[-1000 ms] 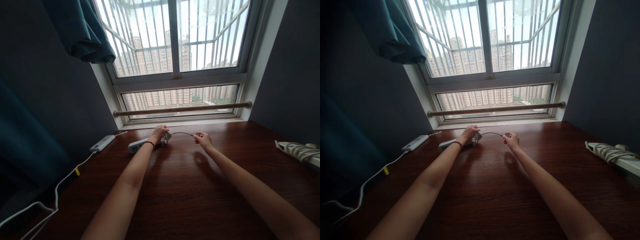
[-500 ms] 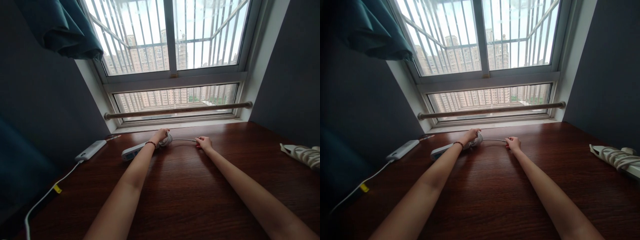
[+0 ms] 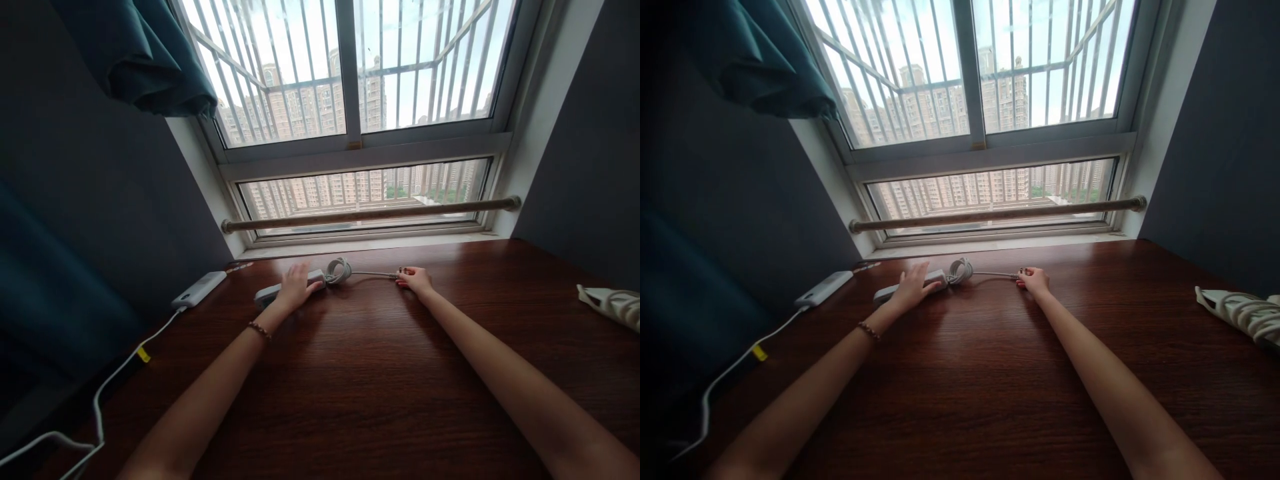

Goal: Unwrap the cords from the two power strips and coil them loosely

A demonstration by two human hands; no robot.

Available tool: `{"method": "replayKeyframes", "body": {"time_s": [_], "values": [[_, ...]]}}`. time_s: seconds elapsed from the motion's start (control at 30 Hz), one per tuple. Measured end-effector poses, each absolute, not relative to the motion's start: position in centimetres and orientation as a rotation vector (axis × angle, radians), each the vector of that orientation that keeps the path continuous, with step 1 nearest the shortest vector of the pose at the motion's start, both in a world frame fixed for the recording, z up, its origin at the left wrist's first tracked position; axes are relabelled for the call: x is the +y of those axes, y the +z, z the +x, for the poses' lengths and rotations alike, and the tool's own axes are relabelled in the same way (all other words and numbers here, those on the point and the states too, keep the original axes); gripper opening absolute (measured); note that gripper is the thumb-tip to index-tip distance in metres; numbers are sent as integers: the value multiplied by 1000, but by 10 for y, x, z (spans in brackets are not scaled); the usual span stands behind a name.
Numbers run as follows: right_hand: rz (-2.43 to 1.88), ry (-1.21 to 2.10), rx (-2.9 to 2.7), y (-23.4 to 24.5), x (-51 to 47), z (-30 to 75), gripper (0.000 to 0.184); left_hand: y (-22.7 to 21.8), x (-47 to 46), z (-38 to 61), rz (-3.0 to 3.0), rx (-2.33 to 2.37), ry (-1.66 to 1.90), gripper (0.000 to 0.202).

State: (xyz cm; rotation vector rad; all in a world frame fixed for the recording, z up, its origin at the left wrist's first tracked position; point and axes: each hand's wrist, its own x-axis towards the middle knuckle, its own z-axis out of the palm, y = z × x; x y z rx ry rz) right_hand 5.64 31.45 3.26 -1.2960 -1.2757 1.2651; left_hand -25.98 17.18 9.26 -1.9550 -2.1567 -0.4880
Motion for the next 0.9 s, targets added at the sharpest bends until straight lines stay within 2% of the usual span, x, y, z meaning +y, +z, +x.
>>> {"method": "replayKeyframes", "body": {"time_s": [0.1,0.17,0.43,0.63,0.67,0.77,0.83,0.9], "values": [[-1290,1202,-1362,32,306,61,50,71,143,-261,-1805,-2094,-342,69],[-1320,1097,-1448,32,298,67,56,61,136,-267,-1800,-2085,-245,68],[-1308,519,-1944,50,237,127,43,59,148,-295,-1926,-2046,-197,66],[-1322,27,-2063,73,219,235,38,64,141,-278,-1937,-1956,-270,68],[-1364,-75,-2036,78,219,258,39,66,136,-270,-1949,-1910,-281,68],[-1718,-666,-1905,92,221,333,53,76,119,-241,-2016,-1757,-296,67],[-2083,-672,-1664,100,224,382,66,86,106,-221,-2067,-1673,-302,66],[-2384,-426,-1431,102,231,425,83,96,93,-200,-2126,-1612,-309,65]]}}
